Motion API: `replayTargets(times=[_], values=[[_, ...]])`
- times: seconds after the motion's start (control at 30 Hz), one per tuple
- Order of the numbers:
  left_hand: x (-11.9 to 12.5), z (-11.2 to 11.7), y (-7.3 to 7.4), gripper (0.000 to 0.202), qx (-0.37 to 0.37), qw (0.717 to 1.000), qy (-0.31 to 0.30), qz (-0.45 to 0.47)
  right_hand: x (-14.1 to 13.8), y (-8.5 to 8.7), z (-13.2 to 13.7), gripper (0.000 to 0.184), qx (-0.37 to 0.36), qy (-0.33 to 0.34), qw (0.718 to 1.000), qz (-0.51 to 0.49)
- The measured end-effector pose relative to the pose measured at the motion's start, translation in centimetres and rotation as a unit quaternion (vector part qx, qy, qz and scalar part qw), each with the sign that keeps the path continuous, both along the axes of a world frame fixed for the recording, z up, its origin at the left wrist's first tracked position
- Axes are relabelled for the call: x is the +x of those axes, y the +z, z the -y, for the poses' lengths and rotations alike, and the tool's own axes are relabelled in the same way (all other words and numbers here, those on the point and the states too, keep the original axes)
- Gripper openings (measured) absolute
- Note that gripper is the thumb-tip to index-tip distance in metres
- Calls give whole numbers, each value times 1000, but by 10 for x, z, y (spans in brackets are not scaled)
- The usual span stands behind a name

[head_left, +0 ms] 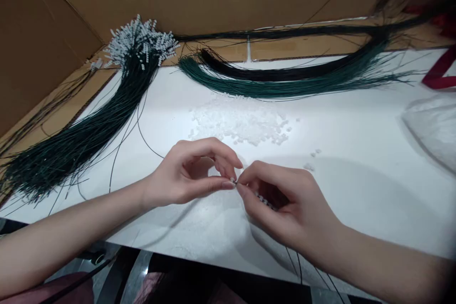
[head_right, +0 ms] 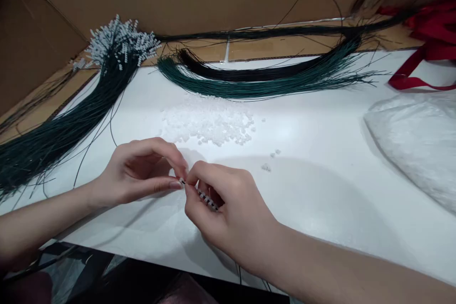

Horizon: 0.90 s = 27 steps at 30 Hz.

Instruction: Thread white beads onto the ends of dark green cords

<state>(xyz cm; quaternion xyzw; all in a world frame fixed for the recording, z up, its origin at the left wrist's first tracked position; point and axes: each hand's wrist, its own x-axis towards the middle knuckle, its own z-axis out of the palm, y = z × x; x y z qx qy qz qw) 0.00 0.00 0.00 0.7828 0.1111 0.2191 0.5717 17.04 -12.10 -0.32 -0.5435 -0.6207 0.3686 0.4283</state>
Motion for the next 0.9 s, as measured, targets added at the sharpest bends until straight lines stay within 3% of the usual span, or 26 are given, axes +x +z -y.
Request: replayTargets(times=[0.47, 0.9], values=[[0, 2, 1, 27, 11, 1000, 10, -2, 2, -5, 2, 6, 7, -18, 1000, -10], [2, 1, 1, 32, -24, 1000, -8, 15, 3, -5, 0, 9, 22, -11, 1000, -1]])
